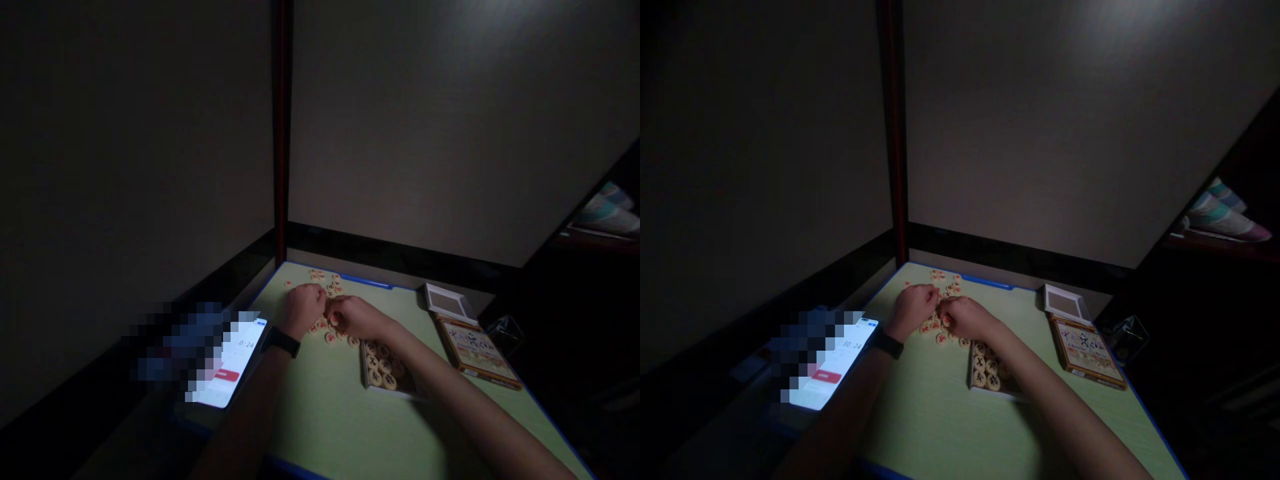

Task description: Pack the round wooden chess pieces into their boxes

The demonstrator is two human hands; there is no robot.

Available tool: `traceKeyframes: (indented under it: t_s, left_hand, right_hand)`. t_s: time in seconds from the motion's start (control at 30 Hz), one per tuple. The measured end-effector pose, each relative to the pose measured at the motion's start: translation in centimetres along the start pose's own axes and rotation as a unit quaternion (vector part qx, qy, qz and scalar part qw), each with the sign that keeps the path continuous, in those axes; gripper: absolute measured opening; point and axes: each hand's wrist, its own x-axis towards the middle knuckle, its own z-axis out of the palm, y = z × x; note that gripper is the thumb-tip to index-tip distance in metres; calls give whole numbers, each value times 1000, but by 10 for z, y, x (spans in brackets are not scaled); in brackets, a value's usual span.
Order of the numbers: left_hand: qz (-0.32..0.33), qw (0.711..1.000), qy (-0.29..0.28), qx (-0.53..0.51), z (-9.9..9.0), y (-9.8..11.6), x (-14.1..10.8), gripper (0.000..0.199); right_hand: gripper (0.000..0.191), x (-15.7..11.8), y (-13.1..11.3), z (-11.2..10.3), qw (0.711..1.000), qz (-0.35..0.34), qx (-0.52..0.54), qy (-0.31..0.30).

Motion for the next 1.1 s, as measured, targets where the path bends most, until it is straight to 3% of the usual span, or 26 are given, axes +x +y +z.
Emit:
traceKeyframes:
  t_s: [0.27,0.57,0.77,0.87,0.97,1.03,1.1]
  left_hand:
    - [4,1000,-1,3,-2,1,-1,33]
    - [9,1000,-3,-5,-1,1,-2,32]
    - [2,999,-1,-37,-1,1,-1,29]
    - [2,993,3,-115,5,1,2,29]
    - [4,958,-39,-285,16,6,4,32]
    - [-17,896,-115,-429,22,13,4,31]
    - [-38,814,-186,-550,27,21,0,27]
  right_hand:
    - [22,5,-4,2,999,34,-14,-18]
    - [18,4,-7,4,998,21,-24,-46]
    - [13,2,-10,9,999,34,-34,-19]
    - [14,-7,-12,0,998,46,-29,10]
    - [15,-21,-12,-13,995,56,15,76]
    - [15,-34,-10,-17,988,66,52,131]
    - [17,-47,-8,-16,980,80,68,167]
